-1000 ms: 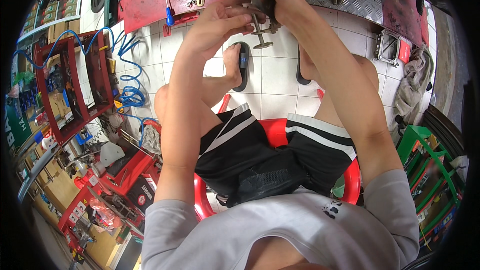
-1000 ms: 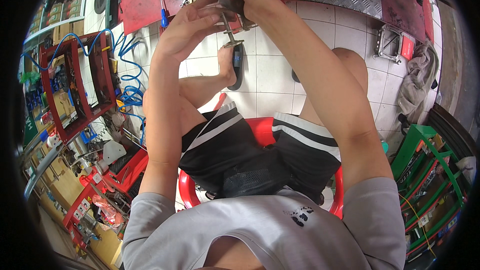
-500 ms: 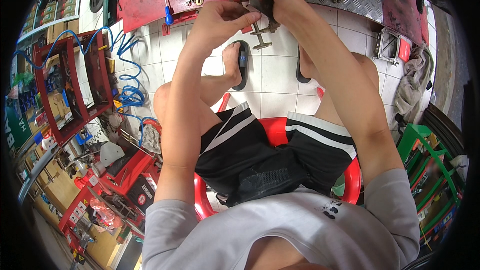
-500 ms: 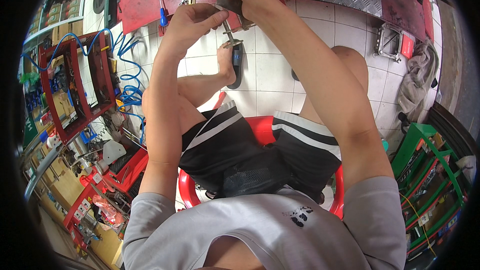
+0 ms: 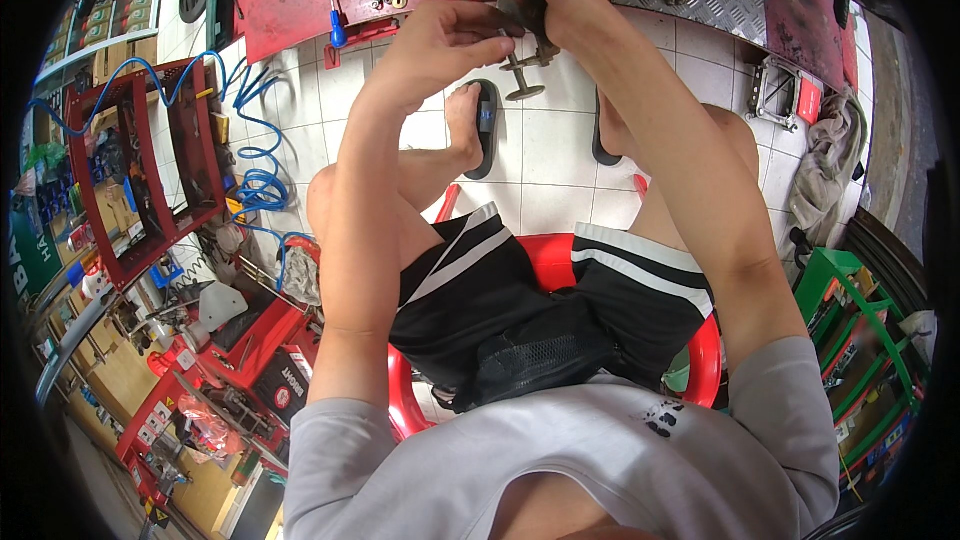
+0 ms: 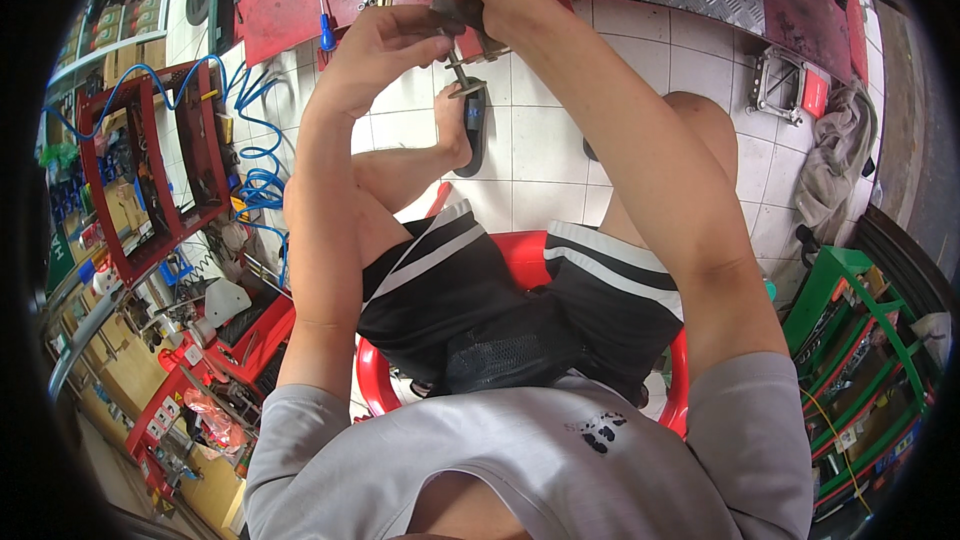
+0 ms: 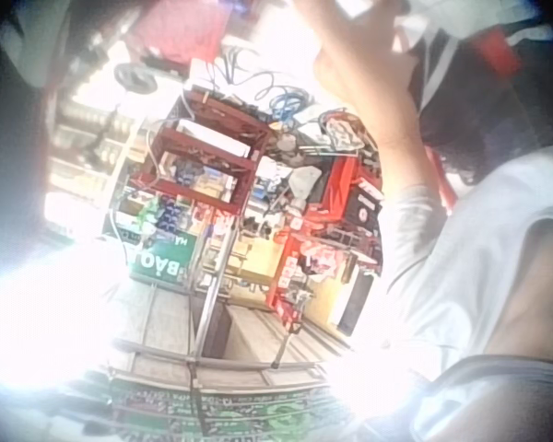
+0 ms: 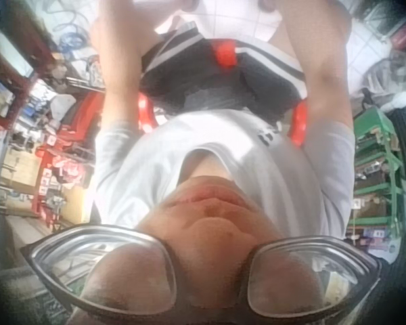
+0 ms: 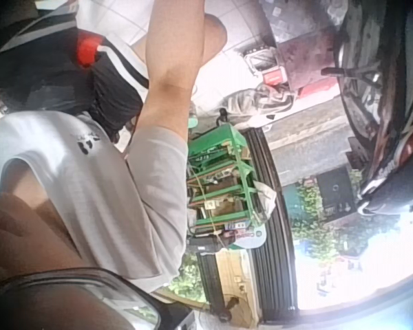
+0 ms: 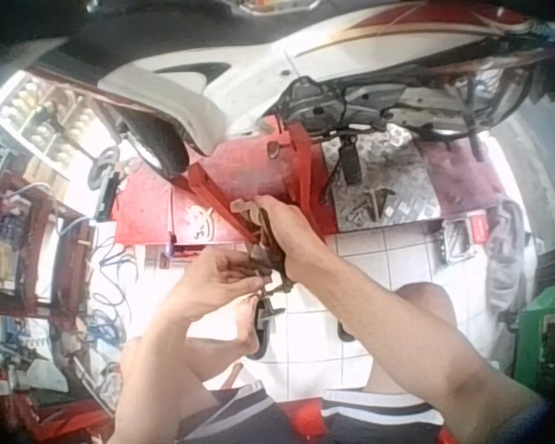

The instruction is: The person sits on a low stool in a workshop and works on a motorcycle brake assembly. They use their hands to manipulate the brake shoes and springs, then use pliers to adjust the components. The person continues to assemble and adjust the brake parts by hand.

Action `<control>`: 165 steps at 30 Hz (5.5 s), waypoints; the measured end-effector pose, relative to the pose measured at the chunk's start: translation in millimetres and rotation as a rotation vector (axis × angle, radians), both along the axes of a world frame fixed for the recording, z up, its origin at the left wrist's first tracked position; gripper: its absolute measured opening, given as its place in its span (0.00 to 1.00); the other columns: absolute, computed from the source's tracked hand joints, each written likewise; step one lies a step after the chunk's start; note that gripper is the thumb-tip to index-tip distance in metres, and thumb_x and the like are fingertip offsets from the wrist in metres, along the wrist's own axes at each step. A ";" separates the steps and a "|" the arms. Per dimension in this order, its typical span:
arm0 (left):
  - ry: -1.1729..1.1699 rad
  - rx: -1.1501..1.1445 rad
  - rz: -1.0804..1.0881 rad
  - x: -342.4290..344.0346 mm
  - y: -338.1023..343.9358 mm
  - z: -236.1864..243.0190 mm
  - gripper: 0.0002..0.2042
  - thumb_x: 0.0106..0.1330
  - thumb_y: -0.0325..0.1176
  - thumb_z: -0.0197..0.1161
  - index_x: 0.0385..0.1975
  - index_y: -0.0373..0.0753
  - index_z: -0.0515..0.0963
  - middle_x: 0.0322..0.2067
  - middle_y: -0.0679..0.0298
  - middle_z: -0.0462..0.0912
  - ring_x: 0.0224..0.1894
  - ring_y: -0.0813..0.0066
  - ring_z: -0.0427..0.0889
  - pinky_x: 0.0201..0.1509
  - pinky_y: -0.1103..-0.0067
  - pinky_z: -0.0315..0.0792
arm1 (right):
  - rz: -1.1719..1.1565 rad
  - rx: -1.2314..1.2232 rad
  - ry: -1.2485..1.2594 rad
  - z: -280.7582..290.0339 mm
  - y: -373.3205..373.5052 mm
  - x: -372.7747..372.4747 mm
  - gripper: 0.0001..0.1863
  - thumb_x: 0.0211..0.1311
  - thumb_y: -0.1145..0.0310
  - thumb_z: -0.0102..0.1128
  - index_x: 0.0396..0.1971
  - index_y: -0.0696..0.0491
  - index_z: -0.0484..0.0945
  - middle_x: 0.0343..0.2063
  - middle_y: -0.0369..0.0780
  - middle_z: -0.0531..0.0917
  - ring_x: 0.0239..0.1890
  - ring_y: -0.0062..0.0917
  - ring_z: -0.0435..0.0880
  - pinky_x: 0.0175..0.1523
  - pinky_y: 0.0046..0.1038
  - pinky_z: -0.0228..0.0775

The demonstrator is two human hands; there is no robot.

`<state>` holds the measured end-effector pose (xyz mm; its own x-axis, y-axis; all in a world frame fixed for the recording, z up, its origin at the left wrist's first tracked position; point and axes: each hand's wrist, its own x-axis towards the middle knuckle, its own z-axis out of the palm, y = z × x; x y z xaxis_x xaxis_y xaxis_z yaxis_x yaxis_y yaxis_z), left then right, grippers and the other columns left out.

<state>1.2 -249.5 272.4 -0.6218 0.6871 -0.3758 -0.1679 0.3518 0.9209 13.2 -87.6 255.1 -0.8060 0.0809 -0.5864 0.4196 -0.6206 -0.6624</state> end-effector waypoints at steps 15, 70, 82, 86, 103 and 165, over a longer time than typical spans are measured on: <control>0.083 -0.144 -0.103 -1.6 5.1 3.7 0.19 0.60 0.32 0.68 0.47 0.26 0.78 0.39 0.58 0.84 0.43 0.74 0.82 0.51 0.79 0.74 | 0.001 -0.008 0.001 1.5 0.3 -0.2 0.20 0.69 0.57 0.43 0.44 0.51 0.82 0.29 0.32 0.80 0.22 0.18 0.66 0.28 0.21 0.60; -0.079 -0.080 -0.117 -9.9 -3.2 -11.9 0.19 0.57 0.37 0.72 0.43 0.29 0.79 0.33 0.63 0.84 0.37 0.80 0.80 0.43 0.82 0.73 | 0.028 0.039 -0.013 0.0 -0.8 0.7 0.20 0.69 0.57 0.44 0.43 0.53 0.83 0.28 0.35 0.79 0.24 0.19 0.68 0.28 0.21 0.61; -0.146 0.131 -0.142 -8.9 -4.5 -10.7 0.17 0.60 0.37 0.69 0.42 0.30 0.80 0.36 0.62 0.84 0.38 0.78 0.80 0.44 0.81 0.73 | 0.044 0.045 -0.035 5.8 -0.4 4.1 0.20 0.69 0.58 0.43 0.44 0.53 0.82 0.30 0.35 0.79 0.22 0.18 0.66 0.28 0.21 0.61; -0.141 -0.038 -0.119 -7.0 -0.7 -2.8 0.17 0.61 0.32 0.66 0.47 0.28 0.78 0.40 0.60 0.83 0.42 0.78 0.79 0.46 0.81 0.71 | 0.024 0.053 0.009 7.4 0.8 5.8 0.20 0.69 0.58 0.43 0.44 0.52 0.82 0.28 0.33 0.78 0.22 0.18 0.66 0.27 0.21 0.60; -0.161 0.066 -0.181 -9.6 -8.6 -11.2 0.18 0.62 0.35 0.67 0.48 0.30 0.77 0.39 0.64 0.83 0.40 0.80 0.77 0.43 0.81 0.70 | 0.053 0.040 -0.029 7.5 -2.0 3.5 0.19 0.69 0.58 0.44 0.41 0.52 0.83 0.24 0.31 0.76 0.20 0.17 0.66 0.25 0.20 0.57; -0.002 -0.034 -0.227 -7.3 -5.1 -4.1 0.14 0.63 0.32 0.65 0.44 0.28 0.79 0.37 0.61 0.84 0.39 0.78 0.80 0.42 0.81 0.73 | 0.030 0.053 0.007 -3.8 -2.8 2.7 0.18 0.67 0.59 0.44 0.38 0.51 0.83 0.20 0.30 0.75 0.20 0.18 0.68 0.26 0.23 0.60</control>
